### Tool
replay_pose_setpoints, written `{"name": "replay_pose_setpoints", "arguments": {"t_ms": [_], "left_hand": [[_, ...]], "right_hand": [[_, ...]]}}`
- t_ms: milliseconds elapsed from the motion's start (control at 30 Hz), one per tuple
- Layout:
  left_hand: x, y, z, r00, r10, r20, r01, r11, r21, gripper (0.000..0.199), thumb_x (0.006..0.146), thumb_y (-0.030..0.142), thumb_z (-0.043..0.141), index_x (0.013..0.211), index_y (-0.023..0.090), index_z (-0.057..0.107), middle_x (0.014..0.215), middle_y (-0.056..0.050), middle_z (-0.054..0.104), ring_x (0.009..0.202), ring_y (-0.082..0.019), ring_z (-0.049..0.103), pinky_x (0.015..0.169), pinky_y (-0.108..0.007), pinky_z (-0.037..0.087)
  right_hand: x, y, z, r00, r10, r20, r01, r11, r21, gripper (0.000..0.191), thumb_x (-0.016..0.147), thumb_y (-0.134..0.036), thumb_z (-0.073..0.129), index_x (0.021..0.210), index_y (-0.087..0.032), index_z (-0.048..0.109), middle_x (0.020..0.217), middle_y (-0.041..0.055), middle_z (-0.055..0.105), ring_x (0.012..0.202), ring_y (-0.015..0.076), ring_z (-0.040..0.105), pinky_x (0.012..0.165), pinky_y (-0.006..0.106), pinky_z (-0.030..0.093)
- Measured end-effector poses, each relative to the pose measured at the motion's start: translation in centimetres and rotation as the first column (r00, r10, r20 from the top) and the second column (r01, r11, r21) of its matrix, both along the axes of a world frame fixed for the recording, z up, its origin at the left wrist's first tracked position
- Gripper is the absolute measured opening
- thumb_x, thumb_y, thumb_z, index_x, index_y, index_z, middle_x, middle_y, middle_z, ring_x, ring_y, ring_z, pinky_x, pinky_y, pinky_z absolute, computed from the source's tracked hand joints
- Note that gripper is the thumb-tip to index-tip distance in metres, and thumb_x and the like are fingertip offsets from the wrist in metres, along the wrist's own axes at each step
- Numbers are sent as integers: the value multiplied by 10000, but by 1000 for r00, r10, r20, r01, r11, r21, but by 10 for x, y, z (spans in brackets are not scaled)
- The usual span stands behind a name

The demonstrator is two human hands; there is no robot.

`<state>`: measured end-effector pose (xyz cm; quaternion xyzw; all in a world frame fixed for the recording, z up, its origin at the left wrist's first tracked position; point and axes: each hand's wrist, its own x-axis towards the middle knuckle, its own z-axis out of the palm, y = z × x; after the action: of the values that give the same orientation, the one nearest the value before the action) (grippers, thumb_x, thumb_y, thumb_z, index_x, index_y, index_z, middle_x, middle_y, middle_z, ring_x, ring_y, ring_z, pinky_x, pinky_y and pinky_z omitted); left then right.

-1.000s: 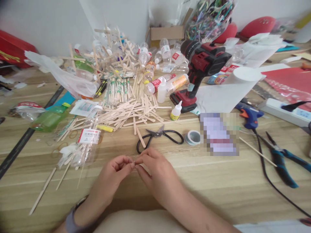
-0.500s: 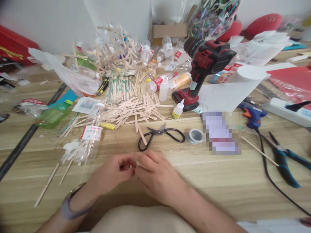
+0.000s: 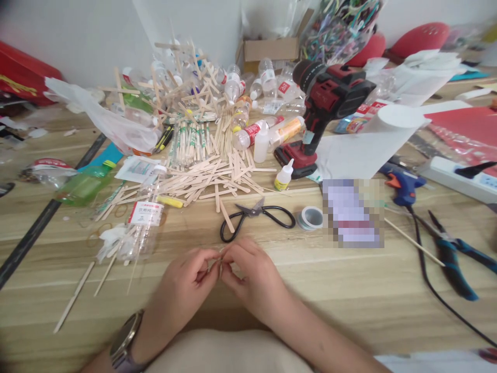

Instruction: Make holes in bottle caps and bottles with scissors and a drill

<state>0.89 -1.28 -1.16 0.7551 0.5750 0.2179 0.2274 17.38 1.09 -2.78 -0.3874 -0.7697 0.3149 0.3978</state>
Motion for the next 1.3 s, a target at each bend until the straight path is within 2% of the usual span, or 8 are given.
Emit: {"name": "replay_pose_setpoints", "arguments": {"t_ms": [133, 267, 467, 600, 733, 967, 1167, 1300], "left_hand": [[0, 2, 4, 997, 49, 51, -45, 996, -77, 159, 839, 152, 499, 797, 191, 648, 615, 18, 526, 592, -145, 483, 598, -274, 338], [-3, 12, 8, 944, 208, 256, -69, 883, -465, 80, 763, 207, 544, 771, 191, 622, 523, 81, 375, 507, -112, 371, 517, -251, 265], [-8, 21, -1, 749, 452, 485, 40, 700, -713, 112, 685, 282, 601, 707, 172, 595, 564, 73, 435, 532, -91, 345, 519, -248, 243], [-5, 22, -3, 596, 620, 511, 90, 580, -810, 156, 628, 302, 667, 662, 174, 584, 546, 81, 435, 495, -71, 300, 489, -250, 193], [-1, 22, -1, 487, 707, 513, 146, 513, -846, 221, 597, 321, 738, 619, 177, 571, 511, 99, 356, 490, -65, 242, 484, -246, 157], [5, 19, 1, 454, 750, 482, 74, 508, -858, 240, 582, 333, 762, 661, 164, 612, 652, 41, 520, 598, -83, 399, 514, -222, 220], [8, 18, -3, 559, 648, 518, 52, 596, -801, 183, 661, 332, 673, 696, 163, 610, 523, 79, 448, 491, -73, 303, 485, -249, 194], [3, 16, -7, 701, 527, 480, -40, 701, -712, 154, 740, 320, 619, 724, 167, 615, 546, 72, 462, 513, -82, 327, 500, -253, 211]], "right_hand": [[0, 0, 2, 1000, 6, 11, -6, 999, -32, 177, 825, -51, 539, 766, -218, 535, 791, 9, 659, 758, 158, 629, 662, 260, 492], [0, 0, 0, 999, -3, 34, 2, 1000, 28, 159, 835, -57, 540, 833, -212, 574, 848, 39, 640, 807, 170, 636, 696, 272, 515], [1, 2, -4, 994, -46, 97, 33, 990, 134, 160, 855, -64, 550, 911, -211, 584, 905, 50, 664, 852, 189, 650, 744, 315, 528], [1, 3, -3, 987, -84, 137, 49, 968, 246, 120, 899, -86, 561, 909, -204, 580, 911, 53, 686, 840, 191, 643, 751, 336, 507], [1, 4, -2, 970, -103, 219, 12, 924, 382, 119, 930, -87, 544, 933, -193, 597, 921, 43, 716, 826, 186, 653, 864, 378, 466], [2, 3, -1, 958, -118, 260, 3, 915, 404, 132, 925, -80, 536, 949, -187, 609, 929, 25, 737, 826, 162, 682, 982, 376, 387], [-2, 2, -4, 949, -195, 248, 80, 909, 408, 138, 873, -79, 546, 837, -199, 603, 854, 24, 712, 775, 168, 672, 978, 412, 401], [8, 7, 10, 978, -114, 173, 94, 989, 116, 152, 853, -123, 526, 750, -209, 597, 902, 53, 695, 818, 191, 685, 780, 350, 522]]}}
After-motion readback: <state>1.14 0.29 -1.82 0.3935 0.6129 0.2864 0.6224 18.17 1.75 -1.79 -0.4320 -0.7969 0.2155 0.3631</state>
